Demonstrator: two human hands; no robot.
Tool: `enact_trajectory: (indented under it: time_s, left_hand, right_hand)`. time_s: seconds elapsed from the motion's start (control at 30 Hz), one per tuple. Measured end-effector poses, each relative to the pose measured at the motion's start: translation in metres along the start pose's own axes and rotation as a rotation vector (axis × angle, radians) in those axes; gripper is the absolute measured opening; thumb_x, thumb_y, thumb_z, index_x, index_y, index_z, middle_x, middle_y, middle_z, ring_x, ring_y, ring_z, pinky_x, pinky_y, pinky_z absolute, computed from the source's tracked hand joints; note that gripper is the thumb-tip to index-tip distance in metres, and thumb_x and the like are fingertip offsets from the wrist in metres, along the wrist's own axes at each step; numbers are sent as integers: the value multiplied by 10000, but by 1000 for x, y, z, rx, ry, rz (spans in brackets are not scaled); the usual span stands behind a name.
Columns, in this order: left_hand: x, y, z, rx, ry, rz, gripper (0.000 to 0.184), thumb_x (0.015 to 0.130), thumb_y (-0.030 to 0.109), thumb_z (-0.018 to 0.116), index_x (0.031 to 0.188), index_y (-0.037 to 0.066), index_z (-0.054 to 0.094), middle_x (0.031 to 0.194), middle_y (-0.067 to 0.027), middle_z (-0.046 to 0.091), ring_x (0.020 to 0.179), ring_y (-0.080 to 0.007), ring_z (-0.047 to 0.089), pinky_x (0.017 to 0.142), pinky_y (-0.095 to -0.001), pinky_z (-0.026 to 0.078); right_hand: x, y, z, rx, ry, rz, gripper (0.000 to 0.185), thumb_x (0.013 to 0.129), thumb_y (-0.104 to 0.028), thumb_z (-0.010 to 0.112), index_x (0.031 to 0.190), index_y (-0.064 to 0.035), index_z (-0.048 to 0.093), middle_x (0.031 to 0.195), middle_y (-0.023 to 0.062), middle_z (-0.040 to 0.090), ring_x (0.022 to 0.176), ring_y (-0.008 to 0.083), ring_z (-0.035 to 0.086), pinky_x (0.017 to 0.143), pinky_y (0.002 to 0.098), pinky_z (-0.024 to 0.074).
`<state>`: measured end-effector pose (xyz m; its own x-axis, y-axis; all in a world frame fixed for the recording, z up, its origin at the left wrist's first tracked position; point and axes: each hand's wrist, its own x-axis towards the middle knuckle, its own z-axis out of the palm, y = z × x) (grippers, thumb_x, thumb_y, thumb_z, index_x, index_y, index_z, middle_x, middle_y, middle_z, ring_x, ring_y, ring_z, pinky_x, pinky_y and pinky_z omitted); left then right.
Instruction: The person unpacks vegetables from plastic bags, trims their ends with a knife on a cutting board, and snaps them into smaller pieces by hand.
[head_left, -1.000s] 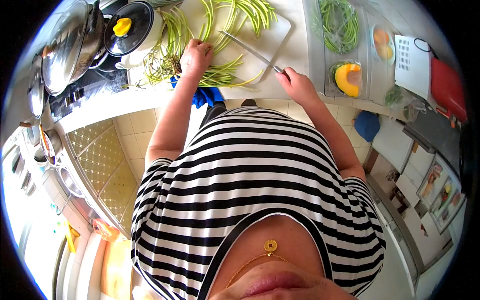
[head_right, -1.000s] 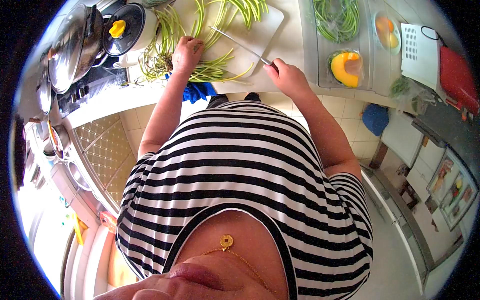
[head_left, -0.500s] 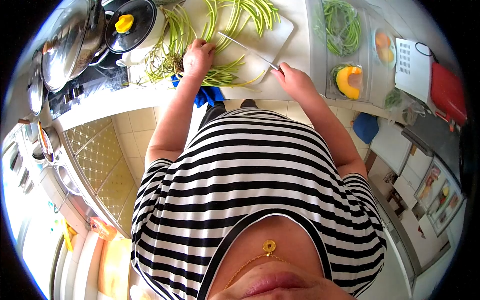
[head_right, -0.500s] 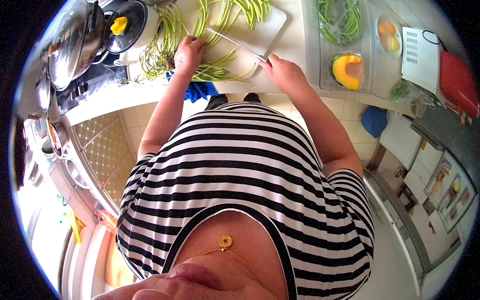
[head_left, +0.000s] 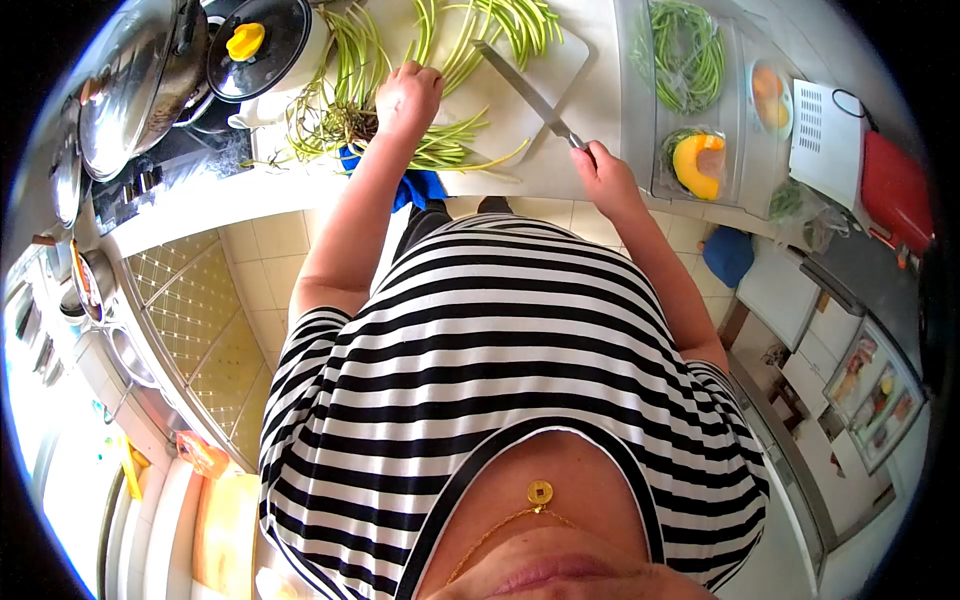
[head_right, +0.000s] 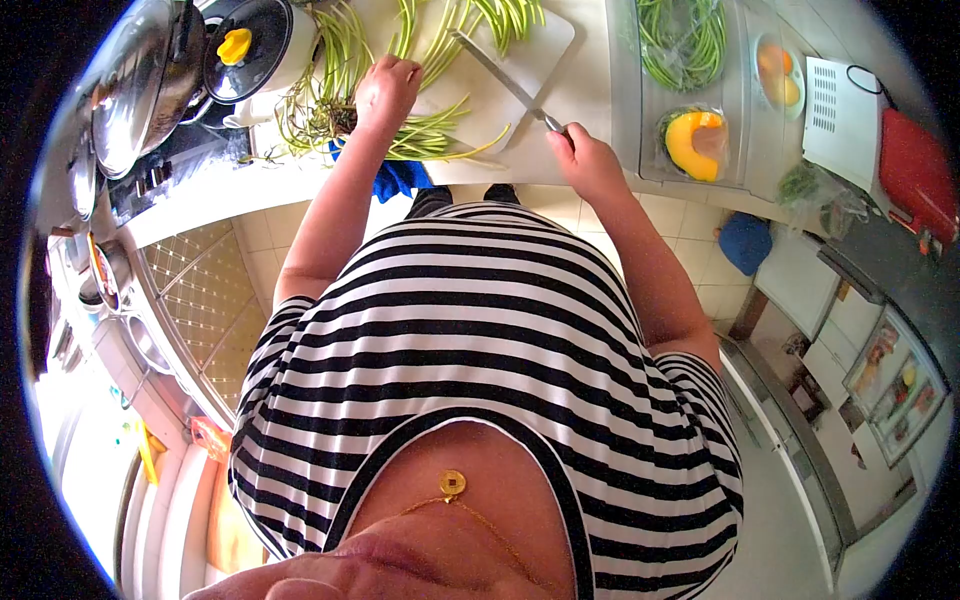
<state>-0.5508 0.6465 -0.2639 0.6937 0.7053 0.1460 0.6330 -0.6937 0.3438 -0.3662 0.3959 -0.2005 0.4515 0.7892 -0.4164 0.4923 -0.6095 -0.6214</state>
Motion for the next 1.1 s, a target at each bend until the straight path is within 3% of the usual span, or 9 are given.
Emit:
enact_trajectory:
  time_s: [0.1,0.17,0.27,0.43,0.77,0.83,0.97,1.03,1.1]
  left_hand:
    - [9,1,11,22,-45,-37,177,817,304,611,813,142,684,850,-93,635,789,-289,628,679,-396,509]
    - [14,5,9,82,-134,-79,128,818,184,560,779,111,657,863,-101,634,829,-295,637,674,-407,526]
    - [16,12,3,288,-244,43,119,815,126,540,810,100,656,871,-113,641,835,-295,648,683,-398,538]
    - [17,15,7,265,-288,-13,144,821,86,512,826,80,656,897,-127,652,804,-294,666,669,-390,549]
    - [28,1,3,104,-307,-204,176,757,287,605,831,139,665,803,-99,665,749,-293,660,641,-401,528]
    - [17,3,-13,-4,-116,-123,158,756,265,605,792,112,621,773,-104,655,705,-295,651,619,-410,522]
    - [-23,23,-35,-71,-210,34,107,760,208,604,772,105,579,712,-112,619,644,-313,625,561,-402,506]
    - [-46,27,-25,-97,-137,240,75,758,164,584,748,97,553,672,-118,587,624,-325,608,538,-410,496]
    - [-61,24,-8,-91,-239,261,64,763,141,569,742,87,540,748,-117,597,637,-323,603,558,-417,494]
  right_hand:
    - [-3,4,-2,-18,5,49,363,922,-392,495,894,-32,526,692,193,582,669,392,577,603,451,431]
    - [-5,7,-2,-13,14,47,364,921,-394,497,893,-32,526,693,194,582,670,392,577,607,451,431]
    - [-10,10,-1,-4,28,41,364,920,-393,499,889,-32,524,691,194,582,669,394,577,607,453,433]
    - [-13,18,3,34,89,-10,360,920,-388,501,883,-31,525,684,192,583,664,402,576,596,456,434]
    - [-14,19,-1,33,120,-4,357,920,-383,506,891,-28,527,692,189,583,665,392,580,597,446,440]
    - [-16,21,-2,37,133,1,353,921,-379,506,899,-27,530,689,186,580,657,379,582,597,437,441]
    - [-14,34,0,142,201,31,350,924,-374,505,911,-26,537,664,166,559,616,323,564,590,397,439]
    - [-10,39,1,180,229,15,352,926,-375,504,911,-25,538,656,159,551,605,305,555,587,386,437]
    - [-8,37,0,187,221,11,364,924,-388,505,909,-26,540,657,156,547,599,299,547,582,384,432]
